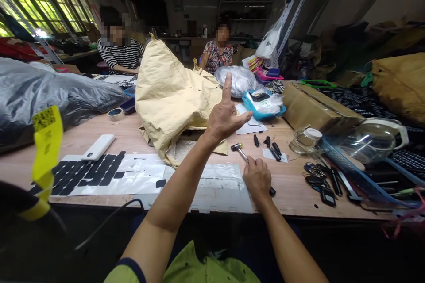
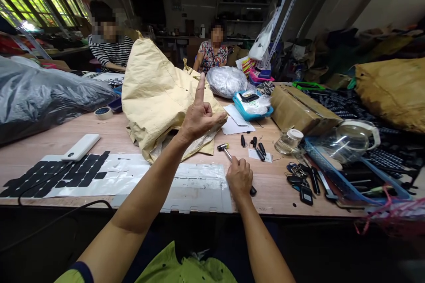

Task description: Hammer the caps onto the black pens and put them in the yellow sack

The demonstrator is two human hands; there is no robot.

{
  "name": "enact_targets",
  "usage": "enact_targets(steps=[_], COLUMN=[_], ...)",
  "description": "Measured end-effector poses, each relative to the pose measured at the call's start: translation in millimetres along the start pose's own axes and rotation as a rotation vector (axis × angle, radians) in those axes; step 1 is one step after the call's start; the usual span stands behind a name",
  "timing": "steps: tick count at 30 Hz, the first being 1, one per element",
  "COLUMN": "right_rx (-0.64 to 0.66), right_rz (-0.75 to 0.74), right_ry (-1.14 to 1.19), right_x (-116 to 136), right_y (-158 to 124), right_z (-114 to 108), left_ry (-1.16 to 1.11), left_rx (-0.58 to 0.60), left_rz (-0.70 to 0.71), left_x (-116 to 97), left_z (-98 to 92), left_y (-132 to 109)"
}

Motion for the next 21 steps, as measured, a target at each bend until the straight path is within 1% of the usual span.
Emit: enact_targets(steps=[5, 8, 11, 13, 15, 18, 21], right_rx=[-0.006, -0.011, -0.027, -0.024, -0.016, -0.009, 0.010], right_rz=[-0.009, -0.012, -0.012, -0.010, -0.009, -0.006, 0.010], right_ry=[0.000, 0.007, 0.004, 0.001, -0.001, -0.002, 0.001], right_x=[0, -1, -1, -1, -1, 0, 1], right_y=[-1, -1, -1, -1, -1, -1, 0], right_z=[-1, -1, 0, 0, 0, 0, -2], left_ry=[0.025, 0.060, 0.100, 0.124, 0.130, 0.078, -0.019], left_rx=[0.026, 0.064, 0.130, 0.154, 0.154, 0.148, 0.153], left_rz=[-0.033, -0.065, -0.101, -0.125, -0.146, -0.153, -0.135], left_x=[-3, 2, 10, 15, 16, 3, -22], left_z=[-4.9, -6.3, -5.0, -4.6, -5.5, -8.8, -13.6], left_y=[-20, -39, -55, -62, -66, -71, -80])
Point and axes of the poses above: each hand's wrist, its own y-axis towards the middle knuckle, its own z-axis out of the palm, x = y × z, the point moved 4 cm from there along y, towards the middle knuckle, and after that the axes turned 9 degrees about -x, right-handed, at the moved point
